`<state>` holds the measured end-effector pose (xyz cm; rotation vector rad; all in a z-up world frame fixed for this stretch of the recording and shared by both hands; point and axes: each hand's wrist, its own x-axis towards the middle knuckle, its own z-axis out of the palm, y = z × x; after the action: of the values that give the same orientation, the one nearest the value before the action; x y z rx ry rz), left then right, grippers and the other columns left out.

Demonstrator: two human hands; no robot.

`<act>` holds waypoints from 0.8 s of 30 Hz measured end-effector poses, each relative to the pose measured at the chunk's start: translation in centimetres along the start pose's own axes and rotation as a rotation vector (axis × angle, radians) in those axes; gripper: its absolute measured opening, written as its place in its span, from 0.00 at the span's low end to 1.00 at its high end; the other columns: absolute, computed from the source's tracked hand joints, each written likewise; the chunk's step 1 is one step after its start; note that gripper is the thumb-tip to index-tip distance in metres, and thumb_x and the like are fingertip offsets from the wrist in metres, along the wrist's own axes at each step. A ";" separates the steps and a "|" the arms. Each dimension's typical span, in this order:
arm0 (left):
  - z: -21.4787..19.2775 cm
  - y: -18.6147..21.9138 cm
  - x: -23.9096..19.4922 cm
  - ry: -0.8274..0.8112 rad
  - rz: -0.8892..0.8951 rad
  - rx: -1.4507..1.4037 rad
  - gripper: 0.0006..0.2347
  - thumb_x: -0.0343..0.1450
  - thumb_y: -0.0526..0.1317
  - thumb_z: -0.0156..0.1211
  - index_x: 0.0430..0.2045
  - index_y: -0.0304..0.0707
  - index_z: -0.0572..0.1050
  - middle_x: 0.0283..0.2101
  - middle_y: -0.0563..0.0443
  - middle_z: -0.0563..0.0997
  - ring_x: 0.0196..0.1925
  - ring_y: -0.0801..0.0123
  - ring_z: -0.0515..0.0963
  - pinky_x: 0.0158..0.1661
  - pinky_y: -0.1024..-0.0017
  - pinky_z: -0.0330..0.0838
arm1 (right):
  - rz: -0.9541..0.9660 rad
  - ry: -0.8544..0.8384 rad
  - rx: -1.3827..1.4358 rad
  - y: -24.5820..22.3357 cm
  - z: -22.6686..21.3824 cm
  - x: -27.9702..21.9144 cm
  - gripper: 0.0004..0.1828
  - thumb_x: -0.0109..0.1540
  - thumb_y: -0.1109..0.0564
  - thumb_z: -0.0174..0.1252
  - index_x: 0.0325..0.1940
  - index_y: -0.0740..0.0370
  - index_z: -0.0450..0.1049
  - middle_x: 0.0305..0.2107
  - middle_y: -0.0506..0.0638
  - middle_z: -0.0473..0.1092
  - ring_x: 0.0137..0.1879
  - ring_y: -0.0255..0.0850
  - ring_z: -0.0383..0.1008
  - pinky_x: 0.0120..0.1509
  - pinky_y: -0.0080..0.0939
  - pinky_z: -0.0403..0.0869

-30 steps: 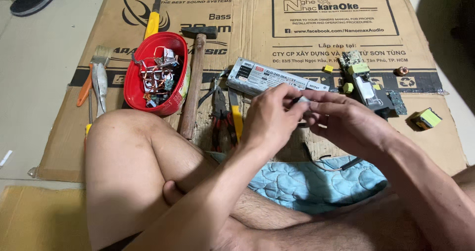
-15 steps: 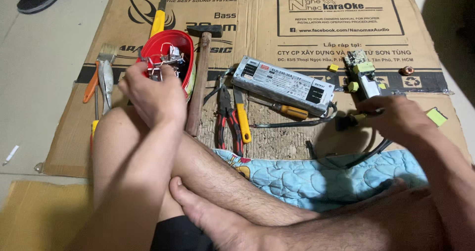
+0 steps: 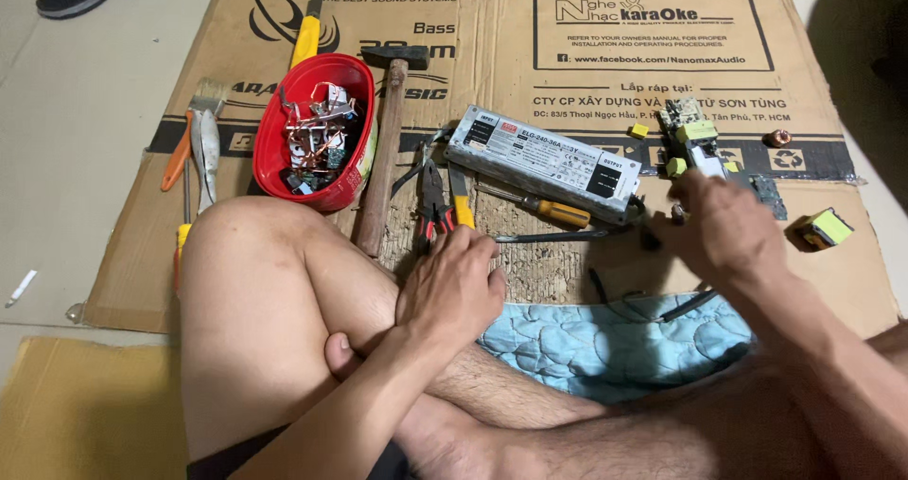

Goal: The person sits on the floor and works on a power supply unit, using a hammer to strike a small component attached to the device. They also handle a small metal ring and various wires during the process.

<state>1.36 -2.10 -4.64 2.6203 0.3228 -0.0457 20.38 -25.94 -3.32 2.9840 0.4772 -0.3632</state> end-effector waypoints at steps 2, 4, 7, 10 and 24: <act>0.1 0.0 -0.1 0.015 -0.009 -0.009 0.12 0.71 0.41 0.59 0.46 0.36 0.76 0.47 0.42 0.76 0.41 0.55 0.81 0.37 0.56 0.78 | 0.019 -0.048 -0.002 -0.8 0.8 -0.7 0.25 0.67 0.32 0.52 0.55 0.52 0.69 0.22 0.50 0.72 0.19 0.38 0.71 0.19 0.36 0.74; 0.0 0.2 0.1 0.032 -0.013 -0.012 0.12 0.71 0.41 0.59 0.45 0.36 0.76 0.47 0.41 0.76 0.39 0.53 0.82 0.36 0.55 0.79 | 0.042 -0.092 0.002 -1.3 1.0 -1.1 0.18 0.69 0.38 0.55 0.51 0.52 0.71 0.16 0.47 0.71 0.18 0.37 0.68 0.19 0.34 0.72; -0.2 0.5 0.1 0.099 -0.027 -0.047 0.06 0.70 0.41 0.59 0.36 0.40 0.77 0.42 0.44 0.76 0.40 0.48 0.80 0.37 0.48 0.74 | 0.019 -0.114 -0.055 -1.2 1.1 -0.4 0.15 0.69 0.45 0.54 0.54 0.52 0.74 0.30 0.55 0.79 0.34 0.49 0.82 0.37 0.47 0.85; -1.5 2.1 0.4 0.088 -0.162 -0.250 0.07 0.70 0.41 0.55 0.38 0.45 0.77 0.46 0.45 0.78 0.45 0.52 0.80 0.44 0.54 0.73 | 0.046 -0.054 0.147 0.8 1.5 0.2 0.14 0.60 0.39 0.62 0.45 0.40 0.83 0.31 0.45 0.83 0.35 0.41 0.84 0.43 0.43 0.82; -4.6 9.0 2.0 0.028 -0.118 -0.643 0.06 0.68 0.46 0.60 0.31 0.52 0.82 0.38 0.59 0.86 0.39 0.69 0.84 0.37 0.68 0.73 | -0.035 -0.617 1.719 -2.1 -2.0 -4.0 0.19 0.75 0.46 0.46 0.38 0.61 0.69 0.19 0.52 0.63 0.19 0.34 0.52 0.29 0.36 0.55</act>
<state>5.27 -7.11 3.51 1.9656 0.4198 0.0483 16.43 -24.88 -0.47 3.6609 0.0521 -2.7540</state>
